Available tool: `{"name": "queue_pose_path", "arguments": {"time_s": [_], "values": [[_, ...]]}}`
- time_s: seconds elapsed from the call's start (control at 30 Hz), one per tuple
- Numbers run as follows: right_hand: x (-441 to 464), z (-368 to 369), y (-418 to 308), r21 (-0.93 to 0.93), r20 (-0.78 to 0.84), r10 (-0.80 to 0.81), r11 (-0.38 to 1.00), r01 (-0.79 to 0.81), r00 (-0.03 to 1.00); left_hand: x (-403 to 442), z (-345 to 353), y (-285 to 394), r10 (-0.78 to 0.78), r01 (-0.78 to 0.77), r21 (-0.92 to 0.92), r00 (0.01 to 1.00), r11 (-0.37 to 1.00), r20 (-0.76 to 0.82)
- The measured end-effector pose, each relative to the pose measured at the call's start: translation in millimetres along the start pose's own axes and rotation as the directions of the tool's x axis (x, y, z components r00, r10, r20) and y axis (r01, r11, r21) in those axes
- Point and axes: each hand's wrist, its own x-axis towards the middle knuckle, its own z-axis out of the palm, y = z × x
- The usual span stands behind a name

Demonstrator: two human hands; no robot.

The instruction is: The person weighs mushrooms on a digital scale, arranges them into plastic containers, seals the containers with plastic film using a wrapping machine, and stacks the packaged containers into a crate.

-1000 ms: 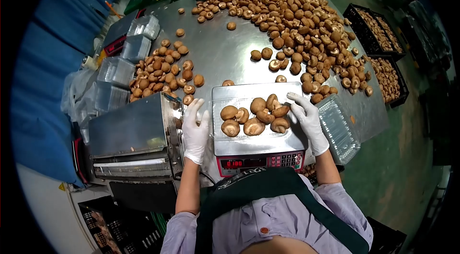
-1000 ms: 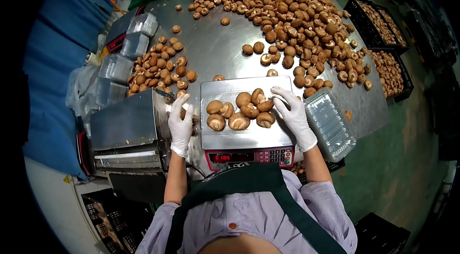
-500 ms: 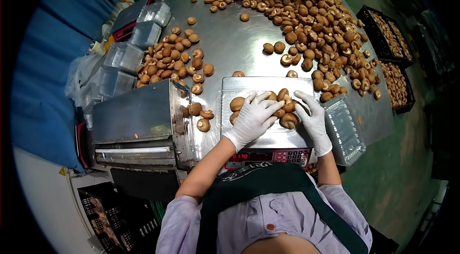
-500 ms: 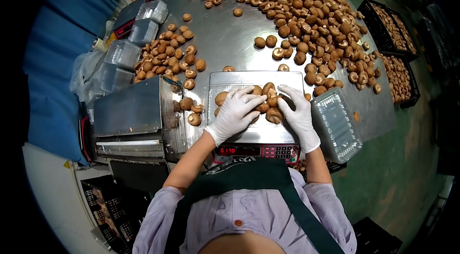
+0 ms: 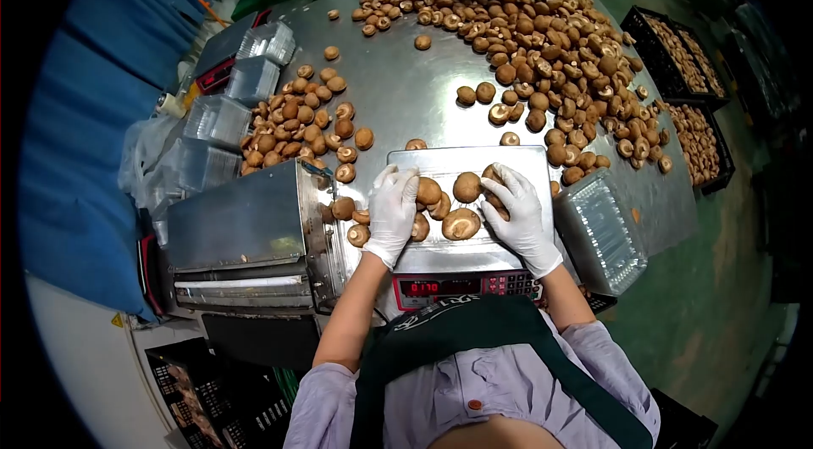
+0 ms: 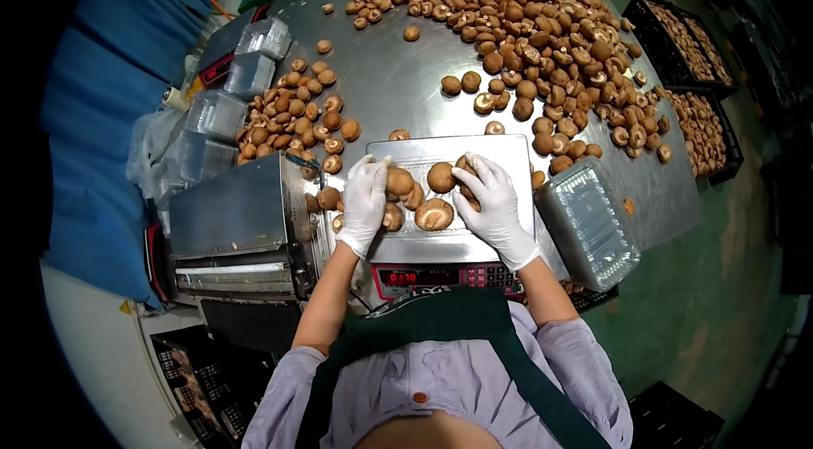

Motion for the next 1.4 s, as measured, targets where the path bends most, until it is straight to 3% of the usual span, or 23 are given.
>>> {"name": "queue_pose_path", "arguments": {"time_s": [0.13,0.2,0.27,0.33,0.47,0.53,0.67,0.7,0.73,0.8,1.13,1.23,1.33,1.4], "values": [[1.5,-5.5,-1.9,0.032,0.019,0.007,0.999,-0.007,1.0,-1.1,-5.4,12.0,0.024,-0.026,-0.041,0.999,0.999,-0.032],[1.3,-7.1,-1.3,0.057,0.041,0.014,0.998,-0.016,0.999,-3.7,-6.0,10.2,0.038,-0.035,0.05,0.998,0.998,-0.055],[1.5,-5.8,-2.4,0.081,0.065,0.02,0.996,-0.026,0.998,-5.3,-11.8,6.9,-0.065,0.04,0.217,0.992,0.975,0.109],[2.0,-2.1,-5.1,0.168,0.092,0.116,0.977,-0.131,0.989,-6.5,-10.2,3.5,-0.007,-0.011,0.262,0.998,0.965,0.065],[6.9,-2.3,-8.0,0.086,0.179,0.109,0.988,-0.126,0.978,-8.7,-12.2,-7.0,0.051,-0.056,0.149,0.998,0.987,0.035],[10.5,-1.4,-11.2,0.07,0.161,0.111,0.99,-0.124,0.981,-6.6,-15.2,-3.2,0.026,-0.025,-0.036,0.998,0.999,0.048],[12.3,1.5,-14.8,0.075,0.108,0.136,0.987,-0.144,0.985,-4.3,-15.0,6.6,0.155,-0.16,0.019,0.974,0.987,0.165],[12.4,2.0,-15.7,0.092,0.076,0.151,0.983,-0.158,0.986,-3.4,-11.5,2.4,0.175,-0.164,-0.099,0.979,0.981,0.107],[12.1,2.6,-15.8,0.091,0.076,0.146,0.984,-0.153,0.986,-4.3,-10.5,-1.0,0.175,-0.165,-0.098,0.979,0.981,0.102],[9.3,3.6,-15.2,0.087,0.035,0.2,0.975,-0.202,0.979,-6.5,-12.4,-5.6,0.067,-0.069,-0.24,0.998,0.968,-0.018],[5.8,2.3,-10.3,0.126,-0.008,0.156,0.98,-0.154,0.988,-6.2,-28.4,-11.5,0.093,-0.067,-0.262,0.992,0.963,0.088],[2.5,-14.1,-12.3,0.529,0.034,0.439,0.754,-0.389,0.898,-7.5,-31.0,-7.1,-0.009,0.0,-0.281,0.999,0.96,-0.032],[-1.4,-30.7,11.0,0.451,-0.051,0.452,0.806,-0.383,0.891,-10.2,-34.8,-8.5,-0.133,0.078,-0.262,0.972,0.962,-0.196],[-4.3,-45.2,17.8,0.496,0.028,0.553,0.716,-0.492,0.833,-13.5,-42.5,-16.1,-0.194,0.127,-0.261,0.949,0.957,-0.248]]}}
